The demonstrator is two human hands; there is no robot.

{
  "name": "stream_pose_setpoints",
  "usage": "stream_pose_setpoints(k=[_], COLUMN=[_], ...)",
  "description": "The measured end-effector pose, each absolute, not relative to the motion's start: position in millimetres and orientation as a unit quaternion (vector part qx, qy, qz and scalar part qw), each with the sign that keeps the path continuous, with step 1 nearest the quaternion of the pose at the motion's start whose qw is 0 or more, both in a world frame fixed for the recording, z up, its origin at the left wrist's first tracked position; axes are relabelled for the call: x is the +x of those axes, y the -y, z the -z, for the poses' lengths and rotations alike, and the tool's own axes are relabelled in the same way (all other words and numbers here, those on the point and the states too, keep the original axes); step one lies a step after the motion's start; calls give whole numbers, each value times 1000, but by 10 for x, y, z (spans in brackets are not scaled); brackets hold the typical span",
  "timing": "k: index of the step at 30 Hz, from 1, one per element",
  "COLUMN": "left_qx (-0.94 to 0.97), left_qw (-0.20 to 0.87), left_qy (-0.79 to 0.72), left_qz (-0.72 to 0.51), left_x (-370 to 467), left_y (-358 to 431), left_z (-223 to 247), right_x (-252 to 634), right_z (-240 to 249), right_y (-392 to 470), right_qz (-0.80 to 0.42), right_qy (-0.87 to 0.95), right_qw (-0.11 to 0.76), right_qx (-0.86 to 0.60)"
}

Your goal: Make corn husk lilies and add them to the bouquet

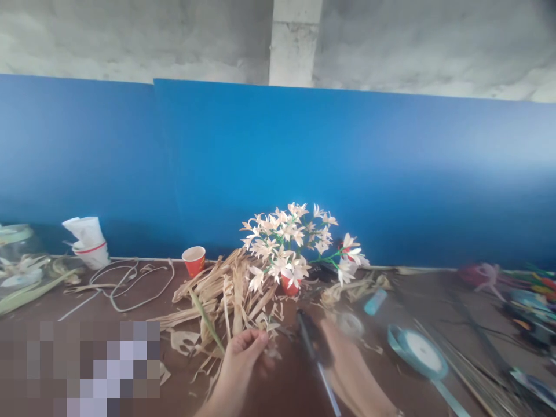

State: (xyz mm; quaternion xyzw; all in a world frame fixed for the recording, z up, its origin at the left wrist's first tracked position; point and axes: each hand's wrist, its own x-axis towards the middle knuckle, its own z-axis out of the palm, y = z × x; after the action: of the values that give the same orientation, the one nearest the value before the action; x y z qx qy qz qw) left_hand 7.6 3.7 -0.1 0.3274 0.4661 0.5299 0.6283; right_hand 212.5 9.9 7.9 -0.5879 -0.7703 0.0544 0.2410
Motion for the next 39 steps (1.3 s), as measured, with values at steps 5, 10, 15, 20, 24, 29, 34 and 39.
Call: stream_pose_setpoints(k=[5,10,15,20,24,29,34,39], left_qx=[264,241,228,209,217,232,238,240], left_qw=[653,671,686,688,683,672,669,667], left_qy=[-465,-451,-431,-426,-425,-421,-416,-426], left_qz=[-536,-537,-540,-549,-553,-564,-568,-561], left_x=[62,53,42,20,-4,-43,-63,-51], left_y=[-21,-30,-45,-84,-96,-101,-121,-118], left_z=[-36,-39,-45,-53,-84,-78,-38,-32], right_x=[2603,2878,2857,2747,2349,1677,1429,1444], right_z=[-100,-104,-58,-172,-364,-325,-83,42], right_y=[-187,-119,-136,-100,-60,-162,-271,-289], right_qz=[-55,-72,-79,4,59,-101,-132,-142], right_qy=[693,607,604,610,677,824,826,805], right_qw=[153,-1,0,-21,61,113,128,138], right_qx=[-702,-792,-793,-792,-731,-547,-534,-560])
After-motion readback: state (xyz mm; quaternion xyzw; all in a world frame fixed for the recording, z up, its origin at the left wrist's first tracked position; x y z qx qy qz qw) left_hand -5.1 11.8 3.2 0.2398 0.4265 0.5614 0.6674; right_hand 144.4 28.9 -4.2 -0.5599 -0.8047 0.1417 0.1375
